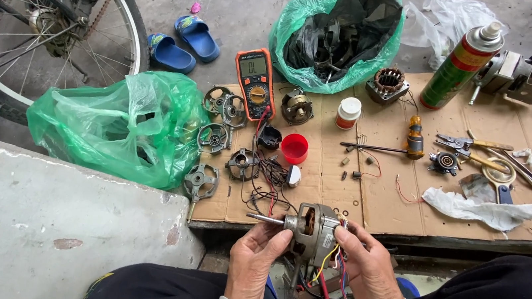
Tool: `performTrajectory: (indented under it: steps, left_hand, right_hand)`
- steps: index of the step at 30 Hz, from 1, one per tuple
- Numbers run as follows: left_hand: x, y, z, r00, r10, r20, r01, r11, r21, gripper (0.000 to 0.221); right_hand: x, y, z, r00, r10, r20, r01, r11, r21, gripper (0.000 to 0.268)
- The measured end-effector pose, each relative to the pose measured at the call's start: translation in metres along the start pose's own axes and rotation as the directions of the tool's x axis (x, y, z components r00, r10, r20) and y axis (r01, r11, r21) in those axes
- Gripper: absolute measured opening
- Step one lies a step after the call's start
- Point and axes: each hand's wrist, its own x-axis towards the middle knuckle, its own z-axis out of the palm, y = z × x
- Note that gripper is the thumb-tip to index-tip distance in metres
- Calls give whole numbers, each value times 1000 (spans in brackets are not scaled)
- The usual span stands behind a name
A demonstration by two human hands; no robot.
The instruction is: Sorting and inspecting various electric motor components like stators, rotors, and housings on a cardboard workspace.
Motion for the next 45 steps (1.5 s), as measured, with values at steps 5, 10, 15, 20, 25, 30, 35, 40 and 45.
performTrajectory:
  steps: [5,10,15,20,25,30,35,40,45]
  left_hand:
    - [-2,2,4,999,3,54,-2,1000,-9,48]
    - [-1,-4,2,998,-2,66,3,1000,-11,46]
    - [3,-10,0,997,1,72,0,1000,-11,43]
    - [4,-7,1,993,-35,110,38,999,-31,44]
    - [8,3,15,991,-97,95,105,991,-83,35]
    - [23,-6,25,972,-194,135,213,965,-152,25]
    - [30,-14,34,944,-205,258,252,954,-164,18]
    - [37,-26,39,948,-223,228,268,944,-193,20]
    - [45,-48,50,963,-243,116,264,935,-238,24]
  right_hand:
    - [-6,-9,6,1000,-7,-4,7,998,55,46]
    - [-6,-10,3,999,18,-45,-19,999,-33,54]
    - [-4,-10,3,998,10,-59,-14,997,-71,51]
    - [-11,-23,11,992,87,-94,-97,990,-100,54]
    - [-15,-45,23,980,178,-84,-182,982,-40,49]
    - [-15,-61,24,951,278,-138,-279,960,13,55]
    - [-7,-63,11,926,351,-143,-346,937,57,61]
    - [9,-55,-1,928,344,-145,-342,939,36,62]
    - [30,-43,-13,970,227,-82,-231,972,-40,54]
